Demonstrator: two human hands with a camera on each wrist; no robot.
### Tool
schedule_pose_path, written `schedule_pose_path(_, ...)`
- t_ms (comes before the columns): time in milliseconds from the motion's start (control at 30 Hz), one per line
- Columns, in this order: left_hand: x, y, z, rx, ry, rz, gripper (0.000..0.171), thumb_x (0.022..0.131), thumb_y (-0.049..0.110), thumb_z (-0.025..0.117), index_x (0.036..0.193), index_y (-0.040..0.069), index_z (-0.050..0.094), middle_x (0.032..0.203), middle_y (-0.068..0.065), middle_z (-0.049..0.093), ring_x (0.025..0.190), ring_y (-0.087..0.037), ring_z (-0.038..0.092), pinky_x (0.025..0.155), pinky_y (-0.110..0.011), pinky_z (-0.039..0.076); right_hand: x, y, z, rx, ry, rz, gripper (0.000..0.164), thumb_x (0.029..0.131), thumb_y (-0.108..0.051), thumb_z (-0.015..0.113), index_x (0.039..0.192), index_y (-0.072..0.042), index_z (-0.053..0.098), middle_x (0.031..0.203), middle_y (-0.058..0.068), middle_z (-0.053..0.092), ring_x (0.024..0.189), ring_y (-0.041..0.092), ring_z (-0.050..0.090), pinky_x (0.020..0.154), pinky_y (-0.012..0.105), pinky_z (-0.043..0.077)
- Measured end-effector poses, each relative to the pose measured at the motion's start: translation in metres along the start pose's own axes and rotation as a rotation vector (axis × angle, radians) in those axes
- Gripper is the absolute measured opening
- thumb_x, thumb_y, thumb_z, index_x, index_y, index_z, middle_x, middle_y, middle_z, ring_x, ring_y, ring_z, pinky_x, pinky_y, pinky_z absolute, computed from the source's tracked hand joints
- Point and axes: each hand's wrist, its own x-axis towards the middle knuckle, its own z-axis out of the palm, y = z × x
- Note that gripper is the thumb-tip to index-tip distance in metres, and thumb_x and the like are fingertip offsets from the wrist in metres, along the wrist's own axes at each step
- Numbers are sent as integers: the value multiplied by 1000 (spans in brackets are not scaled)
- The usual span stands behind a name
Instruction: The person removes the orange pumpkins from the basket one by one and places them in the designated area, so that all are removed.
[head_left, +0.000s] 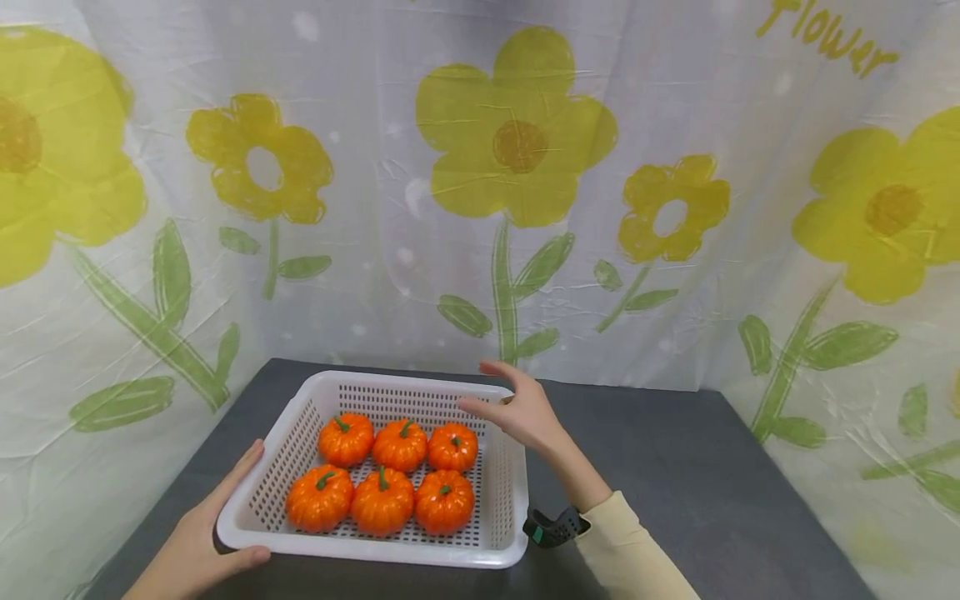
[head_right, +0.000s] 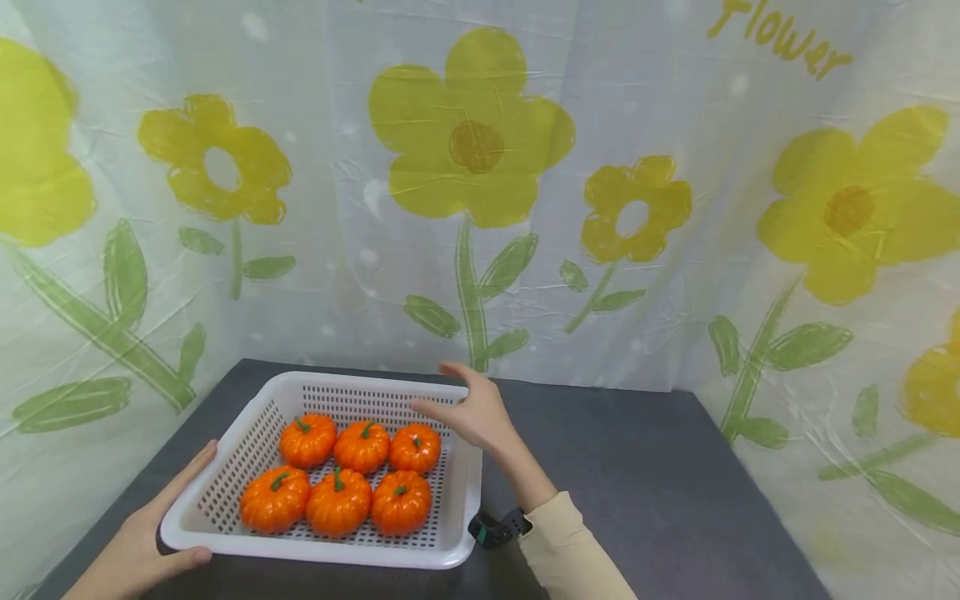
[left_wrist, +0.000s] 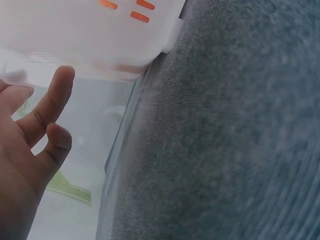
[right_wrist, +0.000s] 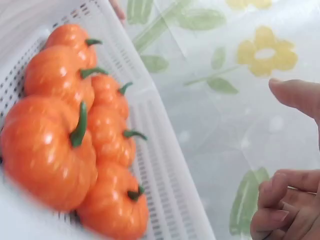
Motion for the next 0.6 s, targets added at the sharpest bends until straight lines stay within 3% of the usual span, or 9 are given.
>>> schedule_pose_path(133,-1,0,0,-12,0,3,122,73,22,94,171,25,21,172,29,17,131,29,26,95,2,25,8,-6,12,19,-16,11,76,88,-50,82,153,-18,56,153,5,59,112,29,71,91,48,59)
schedule_pose_path(300,-2,-1,2,-32,2,11,122,73,20,94,171,24,22,172,28,16,134,29,23,96,3,24,16,-4,31,47,-9,65,76,88,-50,82,152,-17,57,152,5,60,142,31,52,112,57,46)
schedule_pose_path(600,0,0,2,-39,6,20,120,74,19,93,171,24,22,173,27,16,138,28,19,98,4,20,25,7,54,95,-7,169,77,87,-51,83,150,-14,60,149,7,62,140,33,52,113,56,45)
